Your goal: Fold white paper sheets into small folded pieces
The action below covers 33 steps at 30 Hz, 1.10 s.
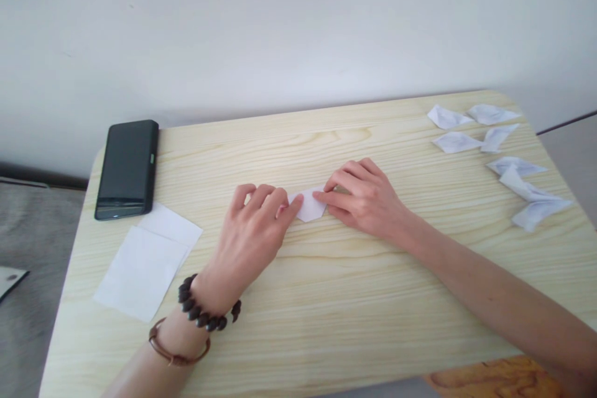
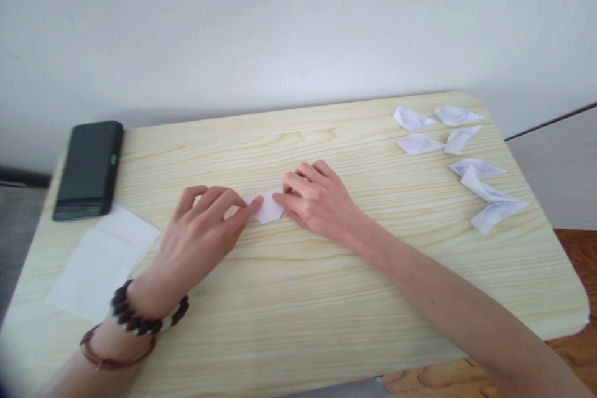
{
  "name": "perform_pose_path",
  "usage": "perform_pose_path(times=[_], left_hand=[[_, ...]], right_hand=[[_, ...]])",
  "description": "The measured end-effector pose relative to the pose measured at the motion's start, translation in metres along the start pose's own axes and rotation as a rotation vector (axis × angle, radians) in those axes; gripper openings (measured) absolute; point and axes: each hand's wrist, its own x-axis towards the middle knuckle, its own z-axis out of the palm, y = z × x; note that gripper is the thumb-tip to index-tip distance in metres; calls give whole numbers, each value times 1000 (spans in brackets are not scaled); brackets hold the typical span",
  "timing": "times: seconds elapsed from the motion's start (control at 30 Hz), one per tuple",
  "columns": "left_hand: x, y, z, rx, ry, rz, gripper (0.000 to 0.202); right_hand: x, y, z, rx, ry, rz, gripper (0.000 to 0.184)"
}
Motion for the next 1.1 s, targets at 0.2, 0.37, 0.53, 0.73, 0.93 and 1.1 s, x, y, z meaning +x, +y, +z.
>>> perform_pose_path(times=[0.2,0.37,0.53,0.73,0.93,1.1], left_hand=[[-5,16,-2,36,-2,-97,27],[-11,20,3,4,26,-165,31],[-21,20,3,-40,33,-217,31],[-34,18,2,-41,49,-241,32],[-33,18,2,-33,75,-269,26],[-14,10,11,-71,37,-376,20]], right_hand=[[-5,-1,-2,-13,-18,29,17],[-9,-3,-1,-22,-19,27,20],[-8,-6,-1,-14,-5,49,20],[-9,-6,-1,-20,21,55,19],[-8,-5,1,8,44,62,16],[-7,-6,1,19,42,86,15]])
